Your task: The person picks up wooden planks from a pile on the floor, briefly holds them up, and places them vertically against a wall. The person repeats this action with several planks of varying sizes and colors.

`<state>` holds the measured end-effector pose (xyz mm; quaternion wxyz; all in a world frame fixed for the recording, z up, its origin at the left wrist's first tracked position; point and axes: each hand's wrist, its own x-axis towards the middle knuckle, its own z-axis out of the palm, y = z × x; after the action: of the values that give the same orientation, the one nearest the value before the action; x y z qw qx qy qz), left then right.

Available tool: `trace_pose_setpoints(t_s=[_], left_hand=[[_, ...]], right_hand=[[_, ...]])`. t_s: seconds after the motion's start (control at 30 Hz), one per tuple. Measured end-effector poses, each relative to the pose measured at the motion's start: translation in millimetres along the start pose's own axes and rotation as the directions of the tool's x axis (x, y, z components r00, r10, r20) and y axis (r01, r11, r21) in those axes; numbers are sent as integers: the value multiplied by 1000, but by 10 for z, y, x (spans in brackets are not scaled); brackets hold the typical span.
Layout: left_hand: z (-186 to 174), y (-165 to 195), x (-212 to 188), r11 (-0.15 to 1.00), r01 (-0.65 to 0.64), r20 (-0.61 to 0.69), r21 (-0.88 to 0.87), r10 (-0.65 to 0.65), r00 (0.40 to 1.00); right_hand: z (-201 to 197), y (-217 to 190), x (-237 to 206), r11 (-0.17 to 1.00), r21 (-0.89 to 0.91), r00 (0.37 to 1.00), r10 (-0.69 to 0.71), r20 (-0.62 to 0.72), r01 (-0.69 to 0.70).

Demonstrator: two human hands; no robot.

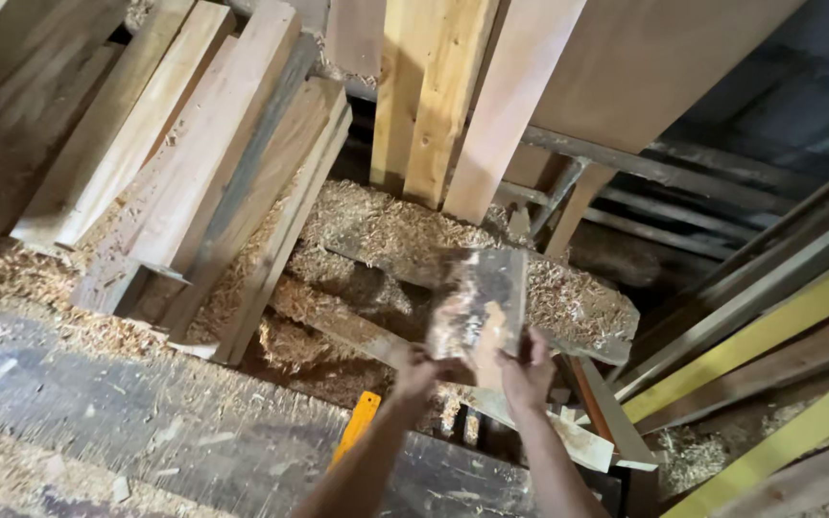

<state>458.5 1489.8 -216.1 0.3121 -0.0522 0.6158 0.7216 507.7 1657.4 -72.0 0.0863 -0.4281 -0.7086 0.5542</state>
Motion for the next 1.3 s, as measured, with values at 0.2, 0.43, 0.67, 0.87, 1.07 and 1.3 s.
trace_pose_setpoints(t_s=[0.2, 0.43, 0.67, 0.87, 1.07, 1.3], left_hand=[[-647, 789, -485, 958, 135, -274, 252, -63, 960], [-1335, 613, -227, 691, -278, -246, 668, 557, 793], [-1758, 767, -127, 596, -75, -206, 799, 388, 898], [-1638, 1625, -588, 807, -75, -371, 585, 350, 860], [-1933, 2741, -1115, 700, -534, -254, 474, 689, 679], [-2527, 3659, -1459, 694, -489, -353, 529, 703, 617]], right_hand=[[560, 567, 191, 899, 316, 946, 247, 211, -305], [1332, 1178, 451, 999, -33, 949, 39, 313, -31], [1871, 666, 441, 832, -523, 906, 63, 418, 183], [2197, -225, 24, 619, -676, 917, -268, 297, 400], [2501, -1367, -709, 880, -65, 793, -389, 469, 470], [3061, -2542, -1642, 968, -31, 806, -190, 561, 249]])
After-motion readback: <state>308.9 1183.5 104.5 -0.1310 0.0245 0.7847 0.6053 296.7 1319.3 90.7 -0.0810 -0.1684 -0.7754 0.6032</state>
